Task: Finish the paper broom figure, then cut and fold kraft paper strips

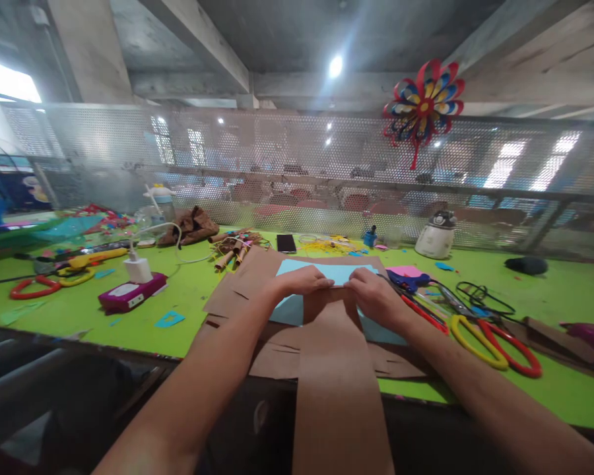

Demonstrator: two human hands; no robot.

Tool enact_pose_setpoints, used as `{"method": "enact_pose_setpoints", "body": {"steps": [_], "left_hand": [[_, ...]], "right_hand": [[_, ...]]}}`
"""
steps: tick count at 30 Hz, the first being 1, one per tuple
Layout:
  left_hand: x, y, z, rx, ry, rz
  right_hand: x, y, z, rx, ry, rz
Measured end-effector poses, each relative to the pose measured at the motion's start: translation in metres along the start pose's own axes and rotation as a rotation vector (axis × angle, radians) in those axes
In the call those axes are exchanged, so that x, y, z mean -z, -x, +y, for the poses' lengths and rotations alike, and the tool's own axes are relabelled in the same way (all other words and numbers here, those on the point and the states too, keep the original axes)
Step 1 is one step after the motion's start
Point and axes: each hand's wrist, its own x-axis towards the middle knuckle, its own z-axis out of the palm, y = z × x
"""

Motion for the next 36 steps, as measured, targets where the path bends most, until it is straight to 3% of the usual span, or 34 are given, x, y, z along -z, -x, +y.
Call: {"method": "enact_pose_setpoints", "body": {"steps": [4, 9, 13, 16, 19, 22, 36], "left_hand": [[-0.004, 0.002, -0.004, -0.038, 0.215, -0.067], [-0.011, -0.001, -0.008, -0.071, 0.294, -0.093], [-0.011, -0.002, -0.010, -0.083, 0.267, -0.124], [-0.009, -0.002, -0.009, -0.104, 0.261, -0.124], [-0.010, -0.002, -0.008, -0.142, 0.226, -0.095], [-0.012, -0.004, -0.009, -0.181, 0.193, -0.057], [-0.015, -0.002, 0.003, -0.187, 0.111, 0.061]], "right_hand": [[0.008, -0.001, -0.009, 0.050, 0.079, 0.114], [0.014, -0.001, -0.016, 0.042, 0.005, 0.090], [0.011, -0.001, -0.008, -0.061, -0.404, 0.118], [0.007, -0.001, 0.004, -0.257, -0.818, 0.068], [0.004, 0.000, 0.010, -0.447, -1.017, -0.032], [0.000, -0.001, 0.008, -0.504, -1.020, -0.064], [-0.009, 0.001, 0.015, -0.468, -1.033, -0.025]]}}
